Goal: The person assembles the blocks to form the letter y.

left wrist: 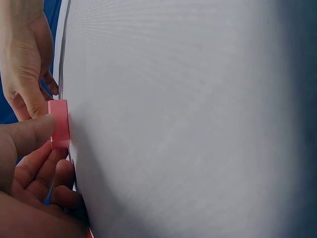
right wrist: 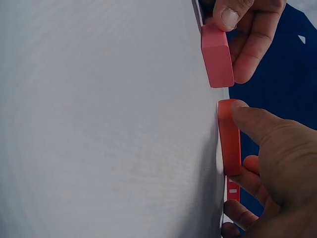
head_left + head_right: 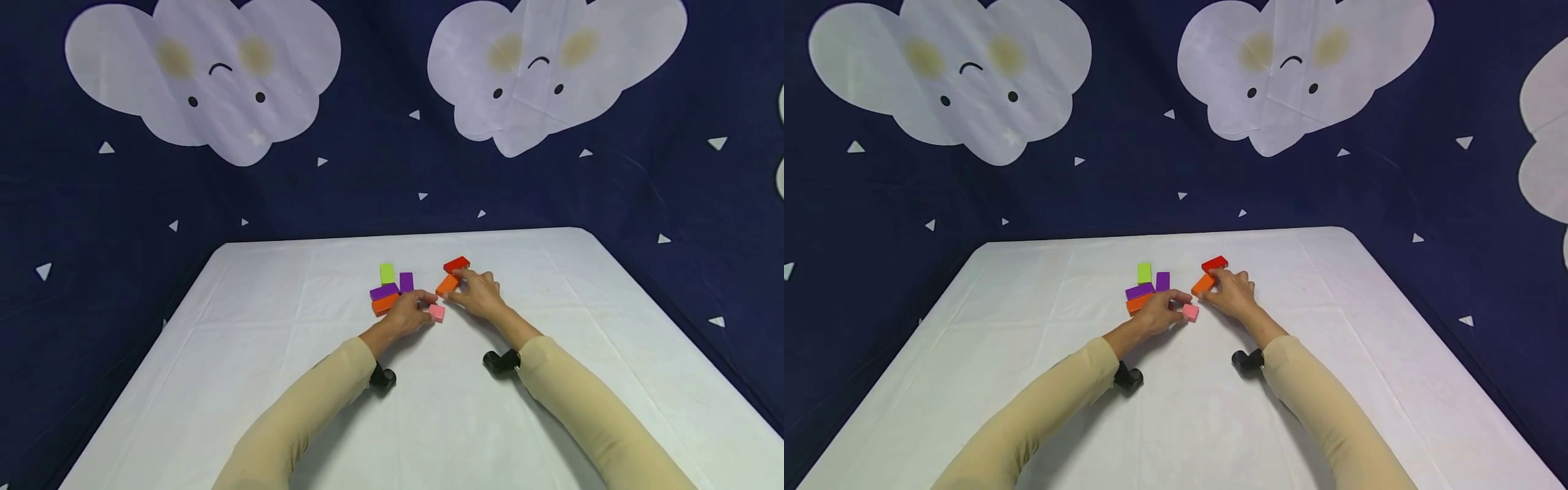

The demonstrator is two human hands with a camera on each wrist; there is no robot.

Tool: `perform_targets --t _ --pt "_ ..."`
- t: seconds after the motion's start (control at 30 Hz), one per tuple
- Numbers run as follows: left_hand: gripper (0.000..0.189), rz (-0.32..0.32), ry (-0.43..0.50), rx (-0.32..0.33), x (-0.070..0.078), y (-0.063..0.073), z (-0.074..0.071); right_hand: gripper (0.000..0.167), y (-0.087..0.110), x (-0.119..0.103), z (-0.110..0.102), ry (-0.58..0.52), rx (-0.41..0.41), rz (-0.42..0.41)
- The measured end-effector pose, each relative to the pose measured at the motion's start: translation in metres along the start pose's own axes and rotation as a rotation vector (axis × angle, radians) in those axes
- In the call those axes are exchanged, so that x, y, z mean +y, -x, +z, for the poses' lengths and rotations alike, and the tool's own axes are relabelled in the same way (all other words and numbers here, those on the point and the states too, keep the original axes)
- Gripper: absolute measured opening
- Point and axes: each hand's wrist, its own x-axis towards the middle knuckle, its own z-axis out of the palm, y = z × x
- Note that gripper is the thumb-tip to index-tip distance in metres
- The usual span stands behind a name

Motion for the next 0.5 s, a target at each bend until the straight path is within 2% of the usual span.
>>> perform_targets --t 0.23,0.5 --pt "0.039 0.033 -0.012 0.002 -0.0009 -0.0003 0.0016 0.065 0.0008 -0.0001 -0.0001 -0.012 0.003 -0.003" --pt "0.037 0.025 -0.004 -0.007 -0.0019 -0.0011 0.0016 0.063 0.0006 0.0018 0.0006 -0.015 0.007 -0.011"
